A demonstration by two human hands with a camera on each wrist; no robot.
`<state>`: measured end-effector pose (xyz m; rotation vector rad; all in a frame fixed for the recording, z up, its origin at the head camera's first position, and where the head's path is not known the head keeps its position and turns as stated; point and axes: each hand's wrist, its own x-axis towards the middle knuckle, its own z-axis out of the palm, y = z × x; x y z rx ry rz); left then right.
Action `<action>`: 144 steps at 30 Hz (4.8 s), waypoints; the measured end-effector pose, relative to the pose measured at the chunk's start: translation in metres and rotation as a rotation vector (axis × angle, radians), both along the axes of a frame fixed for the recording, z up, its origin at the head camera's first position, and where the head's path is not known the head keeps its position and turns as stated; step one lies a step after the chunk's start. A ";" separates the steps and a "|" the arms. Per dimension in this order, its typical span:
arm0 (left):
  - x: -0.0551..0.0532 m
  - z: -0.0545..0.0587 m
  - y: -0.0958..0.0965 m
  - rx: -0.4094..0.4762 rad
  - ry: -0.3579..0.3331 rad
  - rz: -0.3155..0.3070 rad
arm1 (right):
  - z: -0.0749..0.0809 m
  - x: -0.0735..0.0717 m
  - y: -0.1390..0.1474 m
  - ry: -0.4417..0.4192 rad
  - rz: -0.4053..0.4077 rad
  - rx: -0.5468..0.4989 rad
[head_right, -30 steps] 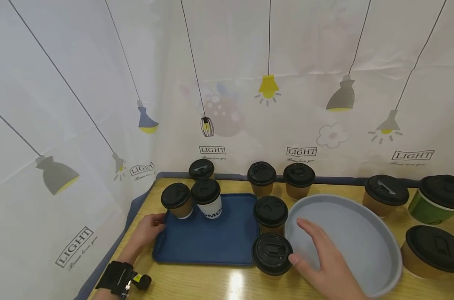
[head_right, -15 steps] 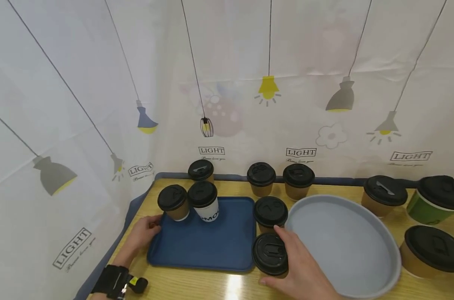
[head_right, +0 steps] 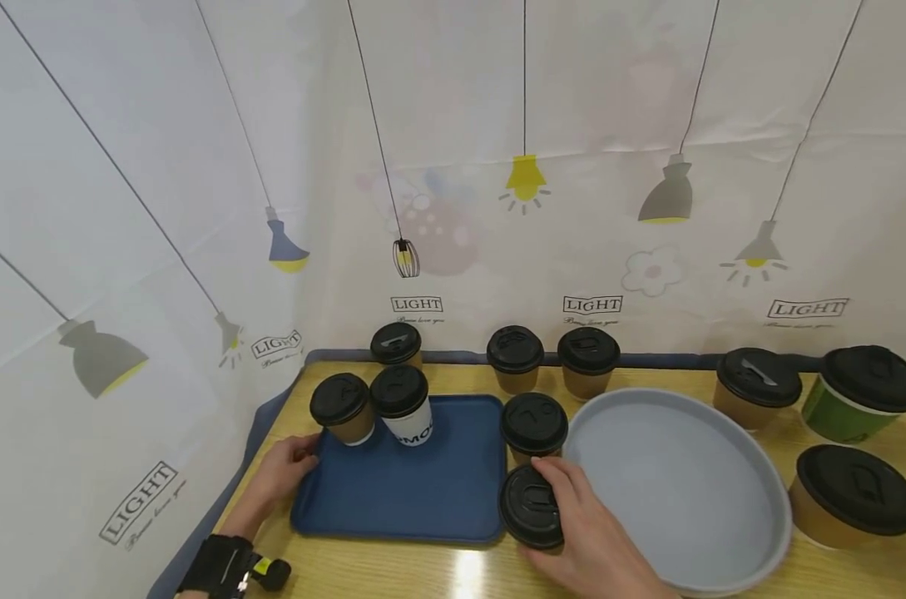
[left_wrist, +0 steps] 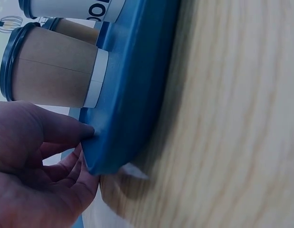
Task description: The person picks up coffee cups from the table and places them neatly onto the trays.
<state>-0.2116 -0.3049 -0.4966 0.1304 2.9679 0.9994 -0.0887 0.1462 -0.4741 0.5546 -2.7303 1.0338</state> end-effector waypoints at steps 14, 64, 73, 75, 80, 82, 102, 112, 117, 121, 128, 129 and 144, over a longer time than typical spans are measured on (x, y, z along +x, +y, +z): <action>0.003 -0.001 -0.002 -0.054 0.019 0.007 | 0.059 -0.038 -0.032 0.220 0.051 -0.070; 0.001 0.003 0.003 0.069 -0.101 0.053 | 0.033 -0.122 -0.078 0.311 0.117 0.446; 0.001 0.003 0.002 0.069 -0.103 0.051 | 0.035 -0.118 -0.077 0.254 0.130 0.476; 0.002 0.003 0.003 0.073 -0.102 0.049 | 0.039 -0.115 -0.073 0.206 0.135 0.465; 0.002 0.001 0.004 0.080 -0.096 0.049 | 0.050 -0.102 -0.050 0.087 0.113 0.298; 0.001 0.001 0.004 0.077 -0.092 0.048 | 0.052 -0.094 -0.035 0.061 0.076 0.204; 0.008 0.005 0.004 0.074 -0.084 0.087 | 0.046 -0.021 0.003 0.012 -0.086 0.099; 0.013 0.007 0.004 0.071 -0.079 0.063 | 0.008 -0.016 -0.027 -0.262 0.045 0.299; 0.010 0.004 0.002 0.058 -0.108 0.068 | 0.003 -0.016 -0.035 -0.343 0.015 0.350; 0.010 0.003 0.001 0.070 -0.121 0.069 | 0.001 -0.017 -0.038 -0.359 0.023 0.379; 0.011 0.004 0.000 0.085 -0.110 0.069 | 0.014 -0.017 -0.031 -0.290 -0.038 0.360; 0.011 0.004 0.000 0.089 -0.107 0.072 | 0.020 -0.018 -0.027 -0.246 -0.064 0.351; 0.009 0.004 -0.003 0.112 -0.138 0.087 | 0.049 -0.095 0.020 -0.056 0.131 0.146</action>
